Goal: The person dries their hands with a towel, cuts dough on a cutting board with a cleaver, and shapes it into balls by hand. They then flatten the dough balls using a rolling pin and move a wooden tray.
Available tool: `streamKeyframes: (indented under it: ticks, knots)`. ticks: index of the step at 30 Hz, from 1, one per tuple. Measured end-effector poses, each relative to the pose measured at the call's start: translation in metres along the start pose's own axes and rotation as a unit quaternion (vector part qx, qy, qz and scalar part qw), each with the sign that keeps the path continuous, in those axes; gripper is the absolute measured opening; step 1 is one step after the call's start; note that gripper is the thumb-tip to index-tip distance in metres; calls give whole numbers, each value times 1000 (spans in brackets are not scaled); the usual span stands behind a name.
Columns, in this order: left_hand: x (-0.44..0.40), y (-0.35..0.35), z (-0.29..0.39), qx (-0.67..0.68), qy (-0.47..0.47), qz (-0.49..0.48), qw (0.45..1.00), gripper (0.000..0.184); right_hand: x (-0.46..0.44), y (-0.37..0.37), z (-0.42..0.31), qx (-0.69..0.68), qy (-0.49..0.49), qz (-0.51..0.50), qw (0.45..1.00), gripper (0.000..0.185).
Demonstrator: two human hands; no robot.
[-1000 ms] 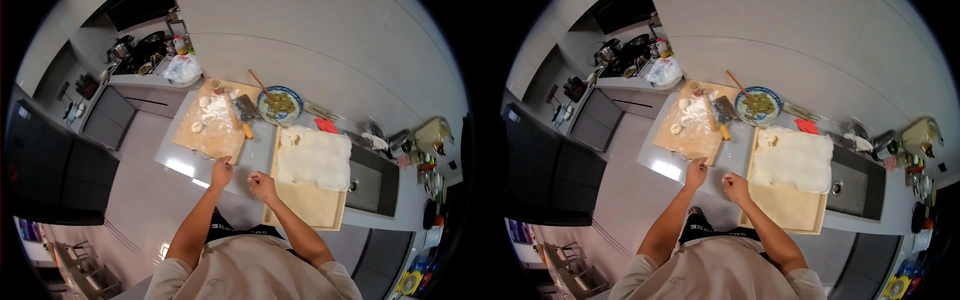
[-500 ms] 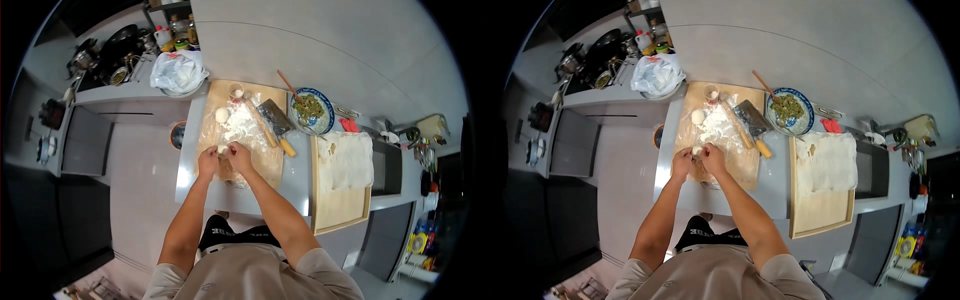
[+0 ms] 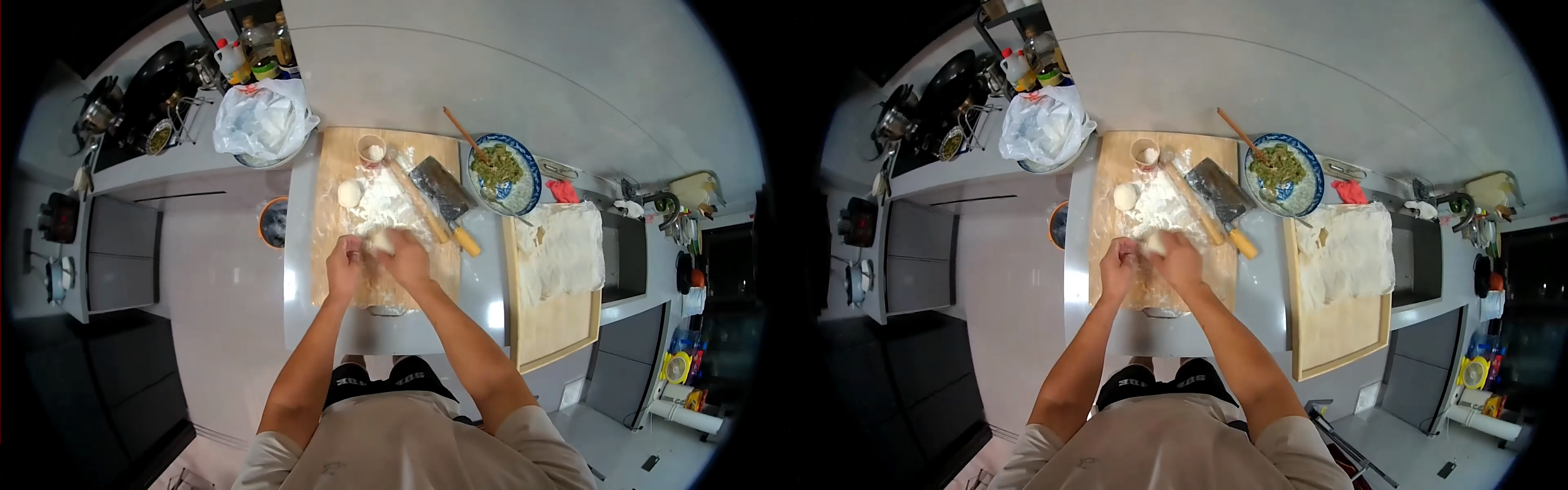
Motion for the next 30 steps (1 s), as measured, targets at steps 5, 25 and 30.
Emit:
streamKeyframes:
  ticks: [5,25,30]
  knots:
    - [-26,6,12,-183,146,23,972,64,-34,-3,-8,-23,-59,127,990,59]
    - [-15,32,25,-248,198,-62,946,60,-10,-34,16,75,-92,190,975,41]
    - [-16,20,23,-288,179,3,941,59,-10,-15,13,-57,-122,115,984,39]
Point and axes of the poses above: each hand's wrist, its own x-axis away from the middle knuckle, its own y-axis out of the palm, z = x × y, the point moved 4 cm from there along -x, towards the middle knuckle, and after that the axes turned 8 degrees about y, right-handed, at the moved point
